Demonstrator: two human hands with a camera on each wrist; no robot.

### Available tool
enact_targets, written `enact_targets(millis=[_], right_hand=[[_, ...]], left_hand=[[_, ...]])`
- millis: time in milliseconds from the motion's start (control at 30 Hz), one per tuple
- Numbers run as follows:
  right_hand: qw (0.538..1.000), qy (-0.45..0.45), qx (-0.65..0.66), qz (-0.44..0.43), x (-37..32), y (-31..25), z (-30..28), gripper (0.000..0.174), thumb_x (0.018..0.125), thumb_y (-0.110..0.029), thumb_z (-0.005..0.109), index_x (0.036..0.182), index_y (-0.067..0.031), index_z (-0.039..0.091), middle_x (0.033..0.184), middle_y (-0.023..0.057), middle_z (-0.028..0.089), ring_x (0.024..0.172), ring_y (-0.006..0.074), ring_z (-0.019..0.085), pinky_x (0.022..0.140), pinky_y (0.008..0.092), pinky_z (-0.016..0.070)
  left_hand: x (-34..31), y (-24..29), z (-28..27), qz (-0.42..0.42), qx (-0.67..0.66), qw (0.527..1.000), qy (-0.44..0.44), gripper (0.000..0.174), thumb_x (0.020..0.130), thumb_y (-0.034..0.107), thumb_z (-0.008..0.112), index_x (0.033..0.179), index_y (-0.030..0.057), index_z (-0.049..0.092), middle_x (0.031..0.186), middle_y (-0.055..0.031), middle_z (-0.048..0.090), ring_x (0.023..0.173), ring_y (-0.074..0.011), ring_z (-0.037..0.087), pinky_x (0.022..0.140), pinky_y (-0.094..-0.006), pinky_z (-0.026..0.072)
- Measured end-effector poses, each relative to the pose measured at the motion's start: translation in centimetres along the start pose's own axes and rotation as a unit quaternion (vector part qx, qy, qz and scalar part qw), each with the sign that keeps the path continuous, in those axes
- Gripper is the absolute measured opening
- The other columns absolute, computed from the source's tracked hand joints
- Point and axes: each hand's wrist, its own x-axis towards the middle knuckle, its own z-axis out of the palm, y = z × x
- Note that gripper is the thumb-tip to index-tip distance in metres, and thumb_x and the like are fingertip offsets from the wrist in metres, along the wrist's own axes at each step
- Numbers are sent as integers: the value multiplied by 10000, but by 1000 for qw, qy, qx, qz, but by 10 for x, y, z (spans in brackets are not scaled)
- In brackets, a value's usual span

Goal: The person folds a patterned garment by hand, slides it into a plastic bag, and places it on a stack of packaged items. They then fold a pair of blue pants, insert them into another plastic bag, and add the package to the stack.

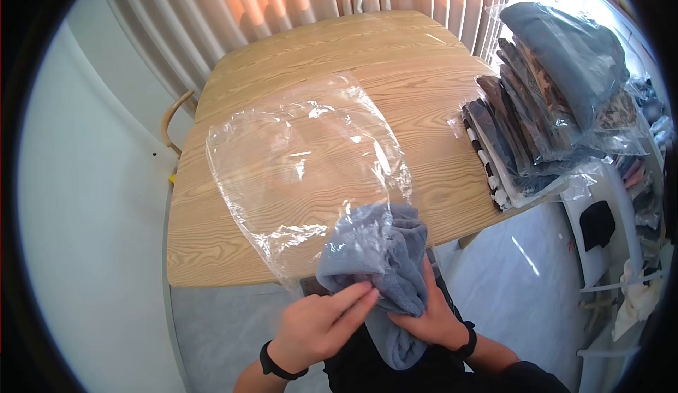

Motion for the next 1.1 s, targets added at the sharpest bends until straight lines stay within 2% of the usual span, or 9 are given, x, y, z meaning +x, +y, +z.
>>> enact_targets(millis=[367,433,500,567,633,667,767,900,1100], right_hand=[[994,47,-81,-51,7,2,-3,1206,675,-275,831,1500,48,13,1434,302,374,1318,390,432,1080,393,359],[987,58,-133,-66,8,7,-7,1199,671,-270,833,1491,68,27,1433,304,364,1329,397,409,1092,409,338],[976,101,-163,-107,12,8,-10,1183,671,-251,835,1488,76,44,1437,299,344,1341,398,379,1107,431,309],[980,102,-151,-85,15,5,-14,1148,678,-228,828,1489,71,73,1442,279,336,1352,377,360,1116,440,288],[990,119,-47,-63,19,6,-18,1127,690,-216,820,1490,71,79,1445,260,345,1346,353,370,1112,423,294],[991,115,2,-66,22,3,-19,1124,704,-216,813,1496,65,67,1444,240,352,1335,324,384,1107,405,303],[992,100,54,-62,32,-4,-20,1127,711,-203,813,1503,54,54,1437,229,362,1324,308,400,1101,388,316],[990,102,85,-51,45,-17,-14,1126,708,-177,814,1507,42,52,1424,216,380,1318,291,408,1092,377,330],[993,89,-55,-49,87,-55,-28,1091,736,-192,796,1499,61,58,1448,271,346,1335,304,409,1085,393,343]], left_hand=[[18,39,9,103,-71,989,-83,401,764,74,627,1161,64,679,1133,-6,638,626,-70,566,544,-202,408],[11,49,1,119,-31,980,-154,487,760,99,687,1241,58,622,1263,-78,561,799,-135,589,712,-260,485],[11,56,-2,106,-1,993,-54,288,951,162,577,1227,81,580,1159,-79,602,1040,-189,549,956,-359,414],[5,47,7,114,57,992,7,397,911,206,611,1293,108,562,1261,-88,563,1126,-204,520,1018,-381,388],[-5,34,27,46,92,976,192,494,926,282,592,1367,78,503,1396,-174,470,1240,-311,467,1083,-446,327],[-15,39,35,-66,104,978,168,681,727,156,766,1340,16,504,1419,-181,402,1122,-250,529,944,-400,463],[-18,29,56,-275,-105,934,201,855,692,195,811,1395,-29,380,1499,-232,241,1360,-340,316,1081,-498,336],[-25,14,91,-448,-358,808,134,630,874,65,647,1402,-62,328,1406,-222,430,1282,-290,473,1041,-403,402],[-30,0,108,-439,-391,793,161,520,917,2,559,1391,-54,354,1298,-221,552,1117,-238,620,871,-303,512]])
